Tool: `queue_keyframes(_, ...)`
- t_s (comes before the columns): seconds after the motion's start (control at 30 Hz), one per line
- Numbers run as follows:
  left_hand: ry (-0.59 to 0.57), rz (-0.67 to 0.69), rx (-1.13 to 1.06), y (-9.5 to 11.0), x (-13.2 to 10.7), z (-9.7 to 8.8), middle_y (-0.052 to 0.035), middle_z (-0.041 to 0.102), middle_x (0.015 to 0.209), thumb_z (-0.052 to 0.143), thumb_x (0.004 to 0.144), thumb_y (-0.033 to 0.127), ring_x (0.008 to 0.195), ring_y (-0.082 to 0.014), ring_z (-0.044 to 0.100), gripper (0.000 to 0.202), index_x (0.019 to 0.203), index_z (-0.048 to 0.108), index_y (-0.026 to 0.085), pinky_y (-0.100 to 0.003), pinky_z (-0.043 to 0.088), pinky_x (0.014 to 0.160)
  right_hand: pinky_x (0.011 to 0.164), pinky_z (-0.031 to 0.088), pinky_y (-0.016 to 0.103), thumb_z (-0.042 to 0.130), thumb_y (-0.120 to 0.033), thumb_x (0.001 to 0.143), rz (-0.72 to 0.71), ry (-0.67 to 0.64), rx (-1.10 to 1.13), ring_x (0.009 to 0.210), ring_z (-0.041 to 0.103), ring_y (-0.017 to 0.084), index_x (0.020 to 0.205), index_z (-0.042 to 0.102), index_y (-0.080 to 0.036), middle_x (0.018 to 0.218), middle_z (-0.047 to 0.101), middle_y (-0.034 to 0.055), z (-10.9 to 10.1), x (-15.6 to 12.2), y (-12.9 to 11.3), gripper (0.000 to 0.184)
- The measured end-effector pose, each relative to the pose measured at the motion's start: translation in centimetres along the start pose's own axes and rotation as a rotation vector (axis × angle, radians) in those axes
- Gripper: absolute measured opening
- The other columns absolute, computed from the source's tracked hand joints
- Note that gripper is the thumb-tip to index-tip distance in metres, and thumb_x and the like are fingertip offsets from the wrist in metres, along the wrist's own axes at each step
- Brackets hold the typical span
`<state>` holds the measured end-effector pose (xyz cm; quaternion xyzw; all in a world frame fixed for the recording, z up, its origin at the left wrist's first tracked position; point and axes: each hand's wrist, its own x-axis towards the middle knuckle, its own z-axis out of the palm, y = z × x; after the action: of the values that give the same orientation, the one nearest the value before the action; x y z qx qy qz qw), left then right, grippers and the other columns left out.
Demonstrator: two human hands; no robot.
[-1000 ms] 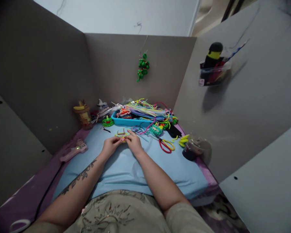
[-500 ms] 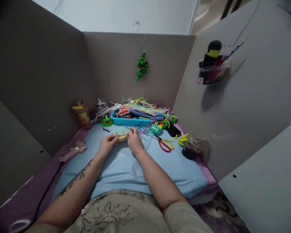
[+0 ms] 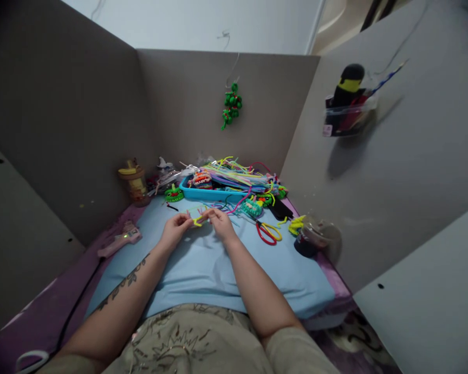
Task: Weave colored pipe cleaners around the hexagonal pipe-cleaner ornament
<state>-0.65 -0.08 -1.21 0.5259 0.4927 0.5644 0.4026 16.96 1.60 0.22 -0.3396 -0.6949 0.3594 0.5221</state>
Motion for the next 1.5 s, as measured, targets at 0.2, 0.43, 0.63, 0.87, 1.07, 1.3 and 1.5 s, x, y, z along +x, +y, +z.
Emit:
queue_keyframes(0.2, -0.039, 0.004, -0.068, -0.1, 0.1, 0.0, 0.001, 0.06, 0.061, 0.068, 0.063, 0.039, 0.054, -0.0108, 0.053, 0.03, 0.076, 0.057, 0.015, -0.022, 0.039, 0.054, 0.09, 0.043, 0.038, 0.063, -0.033, 0.074, 0.016, 0.18, -0.215, 0.111, 0.05, 0.024, 0.085, 0.071, -0.021, 0.111, 0.054, 0.0093, 0.4, 0.0, 0.4, 0.018)
queue_keyframes(0.43, -0.075, 0.093, -0.089, 0.1, 0.0, 0.1, 0.0017, 0.058, 0.062, 0.069, 0.061, 0.034, 0.057, -0.0116, 0.055, 0.029, 0.078, 0.053, 0.016, -0.023, 0.04, 0.058, 0.091, 0.043, 0.039, 0.067, -0.031, 0.068, 0.134, 0.136, -0.138, 0.114, 0.05, 0.025, 0.072, 0.069, -0.018, 0.12, 0.051, 0.0105, 1.0, 0.2, 1.7, 0.014)
queue_keyframes(0.63, -0.049, 0.095, -0.134, 0.0, -0.2, 0.2, 0.0046, 0.059, 0.06, 0.067, 0.063, 0.031, 0.054, -0.0111, 0.054, 0.033, 0.084, 0.044, 0.019, -0.021, 0.039, 0.054, 0.082, 0.048, 0.036, 0.067, -0.031, 0.066, 0.142, 0.175, -0.093, 0.122, 0.044, 0.026, 0.082, 0.065, -0.02, 0.128, 0.044, 0.0103, 1.4, -0.4, 1.0, 0.02)
queue_keyframes(0.87, -0.037, 0.137, -0.047, 0.3, -0.6, 0.4, 0.0037, 0.061, 0.068, 0.065, 0.067, 0.029, 0.059, -0.0111, 0.057, 0.03, 0.079, 0.039, 0.021, -0.021, 0.041, 0.057, 0.11, 0.024, 0.039, 0.066, -0.023, 0.069, 0.044, 0.152, -0.23, 0.13, 0.035, 0.025, 0.072, 0.07, -0.021, 0.139, 0.038, 0.0058, 1.8, -0.6, 0.4, 0.006)
queue_keyframes(1.07, -0.084, 0.161, 0.01, 0.2, -0.6, 0.6, 0.0058, 0.053, 0.061, 0.064, 0.067, 0.029, 0.055, -0.0094, 0.052, 0.026, 0.074, 0.042, 0.019, -0.02, 0.038, 0.055, 0.101, 0.036, 0.039, 0.063, -0.024, 0.07, 0.105, 0.058, -0.171, 0.12, 0.046, 0.025, 0.069, 0.068, -0.018, 0.135, 0.042, 0.0097, 2.2, -0.5, 1.0, 0.008)
queue_keyframes(1.3, 0.055, 0.252, 0.176, 0.7, -1.0, 0.4, 0.0004, 0.058, 0.071, 0.054, 0.078, 0.036, 0.066, -0.0115, 0.055, 0.019, 0.076, 0.053, 0.017, -0.021, 0.042, 0.061, 0.101, 0.037, 0.04, 0.057, -0.02, 0.076, -0.048, 0.15, -0.339, 0.12, 0.044, 0.024, 0.071, 0.065, -0.018, 0.131, 0.043, 0.0099, 2.6, -0.7, 0.9, 0.009)
queue_keyframes(1.5, -0.194, -0.012, 0.151, 0.5, -1.3, 0.7, -0.0001, 0.061, 0.061, 0.055, 0.075, 0.052, 0.05, -0.0119, 0.053, 0.037, 0.082, 0.06, 0.016, -0.021, 0.038, 0.045, 0.109, 0.024, 0.049, 0.052, -0.015, 0.079, -0.193, 0.202, -0.574, 0.131, 0.025, 0.028, 0.075, 0.064, -0.019, 0.134, 0.039, 0.0096, 3.1, -0.8, 0.5, 0.014)
